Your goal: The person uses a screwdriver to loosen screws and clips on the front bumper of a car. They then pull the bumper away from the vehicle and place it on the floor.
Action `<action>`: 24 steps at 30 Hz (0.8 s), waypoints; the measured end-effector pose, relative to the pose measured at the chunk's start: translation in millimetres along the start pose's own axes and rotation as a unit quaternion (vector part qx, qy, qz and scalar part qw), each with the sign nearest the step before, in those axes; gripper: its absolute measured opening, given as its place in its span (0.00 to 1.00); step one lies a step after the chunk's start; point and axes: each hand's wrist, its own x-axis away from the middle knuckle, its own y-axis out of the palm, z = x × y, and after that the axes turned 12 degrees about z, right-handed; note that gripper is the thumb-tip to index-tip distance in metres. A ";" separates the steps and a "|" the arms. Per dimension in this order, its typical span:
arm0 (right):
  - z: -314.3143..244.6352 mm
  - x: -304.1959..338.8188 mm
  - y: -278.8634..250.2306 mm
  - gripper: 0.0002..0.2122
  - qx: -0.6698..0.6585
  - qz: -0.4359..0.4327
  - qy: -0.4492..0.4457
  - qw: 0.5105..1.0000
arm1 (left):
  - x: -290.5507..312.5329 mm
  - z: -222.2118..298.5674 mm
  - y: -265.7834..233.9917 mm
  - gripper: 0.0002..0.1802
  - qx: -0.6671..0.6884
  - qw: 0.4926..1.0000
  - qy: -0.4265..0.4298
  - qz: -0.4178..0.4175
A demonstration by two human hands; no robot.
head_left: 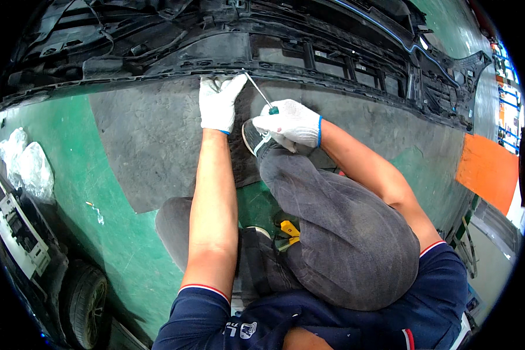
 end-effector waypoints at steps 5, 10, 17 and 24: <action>11.6 -6.3 -0.1 0.20 0.008 -0.010 0.023 1.000 | -0.6 -1.7 -1.0 0.40 0.014 1.000 -0.011 -0.006; 26.2 -26.3 -4.5 0.21 0.261 0.160 -0.159 0.939 | -1.3 -4.5 -2.8 0.37 0.002 1.000 -0.004 0.000; 27.3 -23.5 2.6 0.19 0.210 0.142 -0.169 0.952 | 1.1 -3.4 2.3 0.29 0.014 1.000 0.022 -0.004; 28.3 -27.0 9.7 0.22 0.076 0.029 -0.126 0.989 | -1.8 2.6 -1.6 0.38 -0.006 0.999 -0.039 0.003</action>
